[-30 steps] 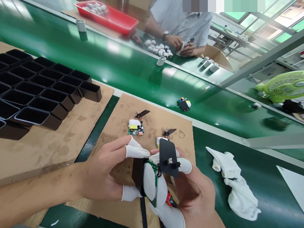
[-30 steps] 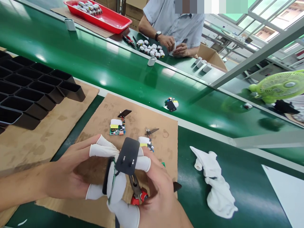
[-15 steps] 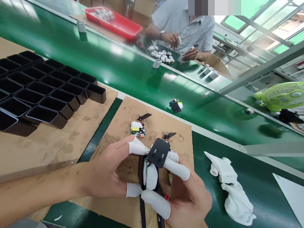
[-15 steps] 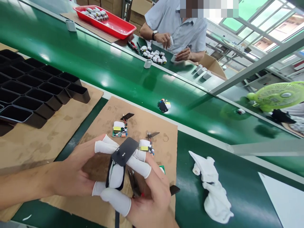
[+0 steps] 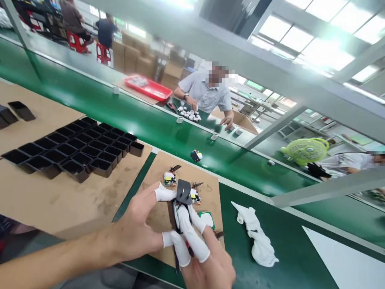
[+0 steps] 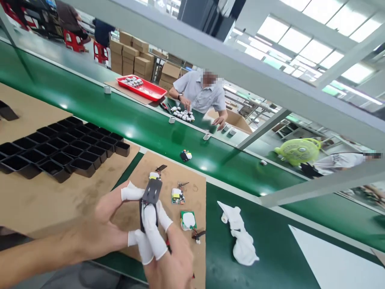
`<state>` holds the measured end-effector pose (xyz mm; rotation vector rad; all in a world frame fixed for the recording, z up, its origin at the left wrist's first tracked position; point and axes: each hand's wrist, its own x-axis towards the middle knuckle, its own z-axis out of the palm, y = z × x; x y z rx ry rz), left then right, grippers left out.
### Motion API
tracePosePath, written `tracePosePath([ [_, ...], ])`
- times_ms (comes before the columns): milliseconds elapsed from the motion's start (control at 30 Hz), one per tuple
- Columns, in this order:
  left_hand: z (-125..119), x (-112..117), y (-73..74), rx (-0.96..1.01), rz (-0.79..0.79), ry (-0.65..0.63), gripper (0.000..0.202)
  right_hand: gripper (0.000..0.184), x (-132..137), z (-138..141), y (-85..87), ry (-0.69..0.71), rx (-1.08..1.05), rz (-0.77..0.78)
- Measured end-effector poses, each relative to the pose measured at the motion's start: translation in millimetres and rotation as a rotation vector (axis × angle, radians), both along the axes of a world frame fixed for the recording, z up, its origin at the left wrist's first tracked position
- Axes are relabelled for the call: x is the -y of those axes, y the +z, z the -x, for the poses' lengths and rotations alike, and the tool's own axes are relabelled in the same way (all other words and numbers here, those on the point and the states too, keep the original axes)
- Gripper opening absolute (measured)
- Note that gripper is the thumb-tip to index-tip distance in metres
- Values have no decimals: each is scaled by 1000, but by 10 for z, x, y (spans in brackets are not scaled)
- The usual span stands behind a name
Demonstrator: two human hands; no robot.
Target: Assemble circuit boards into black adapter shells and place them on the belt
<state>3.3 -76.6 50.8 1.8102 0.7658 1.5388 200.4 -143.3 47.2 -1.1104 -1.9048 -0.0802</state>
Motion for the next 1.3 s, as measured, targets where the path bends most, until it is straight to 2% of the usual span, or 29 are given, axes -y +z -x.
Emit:
tracePosePath([
  [100, 156, 276, 24, 1, -54, 74, 47, 77, 197, 232, -4, -6, -9, -43],
  [167, 272, 469, 12, -28, -38, 146, 49, 73, 310, 413, -45, 32, -116, -42],
  [233, 391, 670, -8, -51, -5, 195, 51, 56, 416, 610, -103, 37, -380, 19],
  [333, 547, 955, -67, 36, 156, 216, 52, 22, 566, 931, -181, -33, -1002, 303],
  [433, 636, 1141, -148, 194, 477, 84, 47, 37, 701, 1272, -219, -25, -1490, 619],
  [500, 661, 1191, -166, 300, 639, -39, 56, 46, 783, 1492, -230, 30, -1643, 733],
  [567, 680, 1202, -129, 377, 727, -119, 66, 47, 849, 1664, -246, 70, -1685, 782],
  [633, 710, 1201, -55, 410, 777, -156, 67, 46, 874, 1726, -285, 70, -1617, 779],
  [700, 757, 1197, 12, 418, 811, -155, 63, 47, 832, 1623, -350, -25, -1364, 713],
  [767, 814, 1183, 40, 436, 835, -108, 62, 51, 717, 1346, -427, -224, -945, 569],
  [800, 843, 1170, 36, 443, 844, -83, 63, 58, 641, 1161, -462, -394, -677, 443],
  [833, 873, 1153, 21, 445, 851, -64, 63, 63, 561, 963, -492, -490, -587, 376],
  [900, 928, 1110, -28, 442, 865, -47, 65, 67, 417, 597, -536, -585, -455, 325],
  [967, 974, 1068, -88, 428, 881, -56, 66, 59, 331, 356, -566, -607, -311, 345],
  [1033, 1007, 1042, -151, 402, 898, -64, 67, 46, 309, 274, -593, -604, -200, 382],
  [1133, 1032, 1024, -245, 357, 915, -65, 64, 32, 331, 341, -632, -567, -105, 436],
  [1233, 1032, 988, -336, 321, 912, -63, 58, 29, 358, 443, -625, -492, -91, 475],
  [1300, 1017, 938, -379, 297, 915, -65, 58, 30, 400, 508, -552, -427, -127, 493],
])
